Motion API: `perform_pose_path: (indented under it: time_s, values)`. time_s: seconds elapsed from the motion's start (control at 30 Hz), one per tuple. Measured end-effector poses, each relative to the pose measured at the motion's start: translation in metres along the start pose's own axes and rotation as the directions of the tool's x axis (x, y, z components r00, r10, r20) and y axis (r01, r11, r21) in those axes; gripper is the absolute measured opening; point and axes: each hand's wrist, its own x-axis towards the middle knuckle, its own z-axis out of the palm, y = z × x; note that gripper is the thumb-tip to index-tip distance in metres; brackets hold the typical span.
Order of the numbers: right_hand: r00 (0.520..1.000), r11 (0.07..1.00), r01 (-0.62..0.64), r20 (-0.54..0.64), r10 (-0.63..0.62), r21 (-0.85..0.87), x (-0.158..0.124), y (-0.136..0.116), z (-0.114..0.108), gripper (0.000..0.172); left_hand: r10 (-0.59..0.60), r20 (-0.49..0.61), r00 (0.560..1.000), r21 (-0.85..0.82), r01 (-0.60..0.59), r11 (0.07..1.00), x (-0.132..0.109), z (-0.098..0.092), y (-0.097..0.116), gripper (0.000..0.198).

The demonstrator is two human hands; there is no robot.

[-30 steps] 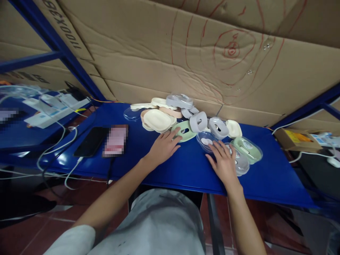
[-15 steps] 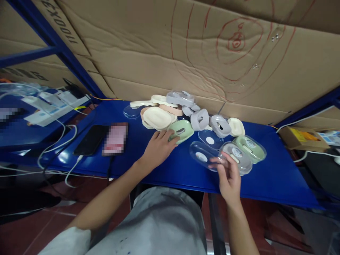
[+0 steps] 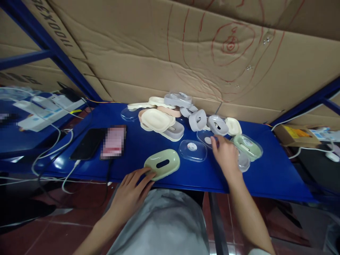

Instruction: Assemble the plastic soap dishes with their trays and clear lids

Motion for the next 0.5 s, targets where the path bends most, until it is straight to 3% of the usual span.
perform_pose_path:
  time_s: [0.13, 0.23, 0.37, 0.5]
  values:
    - [0.998, 0.997, -0.015, 0.052, 0.019, -0.078, 0.073, 0.051, 0.000, 0.042, -0.038, -0.010, 0.999, -0.060, 0.037, 0.997, -0.003, 0.003, 0.001, 0.022]
    - [0.986, 0.994, -0.070, 0.148, 0.081, -0.083, 0.112, 0.081, 0.012, 0.032, -0.043, -0.009, 0.999, -0.088, 0.042, 0.995, -0.002, 0.006, -0.001, 0.022]
    - [0.963, 0.985, -0.152, 0.209, 0.167, -0.087, 0.134, 0.095, 0.026, 0.029, -0.038, -0.032, 0.999, -0.131, 0.034, 0.991, 0.004, 0.014, -0.007, 0.023]
    - [0.970, 0.980, -0.196, 0.139, 0.199, -0.038, 0.131, 0.101, 0.008, 0.035, -0.079, -0.082, 0.993, -0.210, 0.061, 0.976, 0.011, 0.018, -0.012, 0.019]
